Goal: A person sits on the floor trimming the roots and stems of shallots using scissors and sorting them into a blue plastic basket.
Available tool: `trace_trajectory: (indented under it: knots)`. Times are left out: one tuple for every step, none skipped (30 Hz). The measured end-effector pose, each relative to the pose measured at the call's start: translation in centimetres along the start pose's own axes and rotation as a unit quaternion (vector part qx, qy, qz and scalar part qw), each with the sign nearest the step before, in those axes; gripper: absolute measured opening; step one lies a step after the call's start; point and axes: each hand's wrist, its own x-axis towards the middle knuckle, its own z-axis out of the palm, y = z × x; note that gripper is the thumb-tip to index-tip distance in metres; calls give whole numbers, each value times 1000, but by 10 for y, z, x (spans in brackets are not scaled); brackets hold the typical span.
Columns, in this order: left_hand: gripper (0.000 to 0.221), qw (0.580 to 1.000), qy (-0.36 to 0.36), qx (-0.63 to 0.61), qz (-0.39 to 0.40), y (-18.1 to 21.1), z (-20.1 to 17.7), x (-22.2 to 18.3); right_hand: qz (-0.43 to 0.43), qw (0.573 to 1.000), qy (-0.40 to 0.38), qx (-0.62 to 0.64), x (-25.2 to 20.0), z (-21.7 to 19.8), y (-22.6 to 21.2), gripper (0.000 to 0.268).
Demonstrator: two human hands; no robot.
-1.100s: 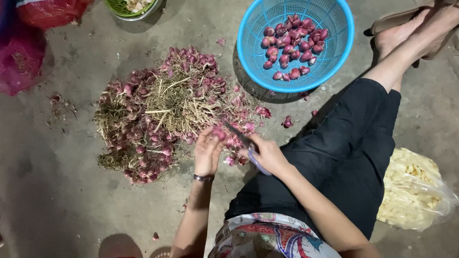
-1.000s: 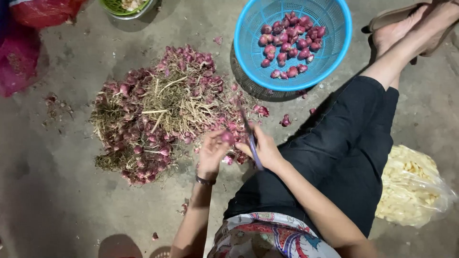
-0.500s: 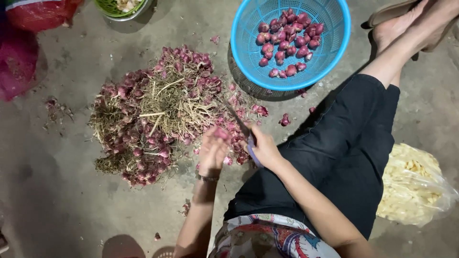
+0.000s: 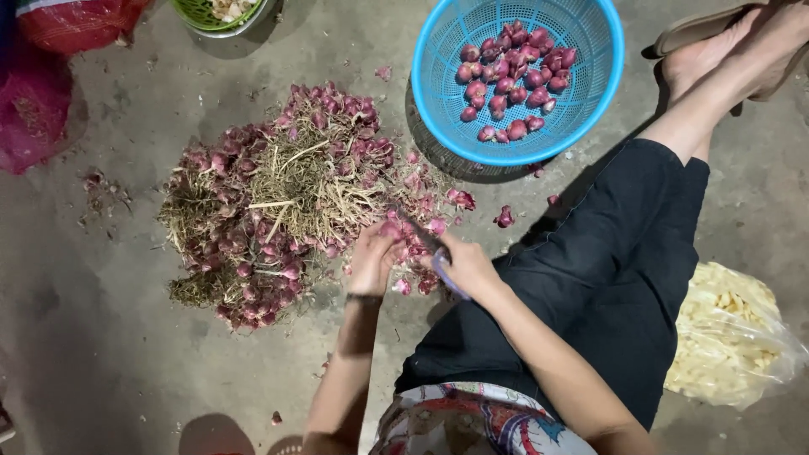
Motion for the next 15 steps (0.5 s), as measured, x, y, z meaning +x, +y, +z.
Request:
trace_trajectory:
  knots:
    - [47, 1000, 0, 0, 0, 8, 13, 7, 0, 1000, -1, 0, 5, 3, 6, 36]
    - [52, 994, -41, 85, 58, 17, 28, 17, 44, 999, 18, 15, 12, 5, 12, 38]
    - [58, 975, -81, 170, 116, 27, 42, 26, 88, 995, 36, 29, 18, 6, 18, 40]
    - [58, 975, -84, 173, 112, 48, 61, 36, 92, 995, 37, 33, 19, 6, 18, 40]
    - [37, 939, -98, 270, 191, 69, 81, 46, 111, 992, 37, 57, 18, 5, 19, 43]
    - [29, 887, -111, 358, 269, 88, 104, 58, 128, 988, 38, 78, 20, 1, 23, 46]
    - [29, 887, -114, 358, 269, 48, 50, 123, 130, 988, 40, 78, 18, 1, 21, 46]
    - [25, 763, -48, 559, 321, 22, 17, 191, 136, 987, 38, 83, 18, -1, 19, 44]
    - [23, 591, 22, 723, 357, 1, 12, 264, 141, 985, 35, 87, 18, -4, 18, 43]
    - [23, 590, 12, 722, 362, -16, -2, 297, 148, 984, 43, 91, 18, -4, 18, 43]
    - [27, 443, -21, 855, 270, -33, -15, 331, 136, 986, 27, 96, 19, -5, 18, 47]
    - [33, 274, -50, 946, 165, -55, -27, 364, 125, 987, 10, 99, 18, -6, 20, 53]
    - [33, 273, -58, 945, 170, -63, -18, 359, 132, 986, 15, 100, 19, -5, 23, 53]
    - [31, 395, 14, 909, 129, -66, -13, 353, 133, 984, 19, 114, 21, -3, 23, 48]
    - [29, 508, 85, 853, 83, -69, -10, 348, 133, 983, 22, 128, 24, 0, 23, 44]
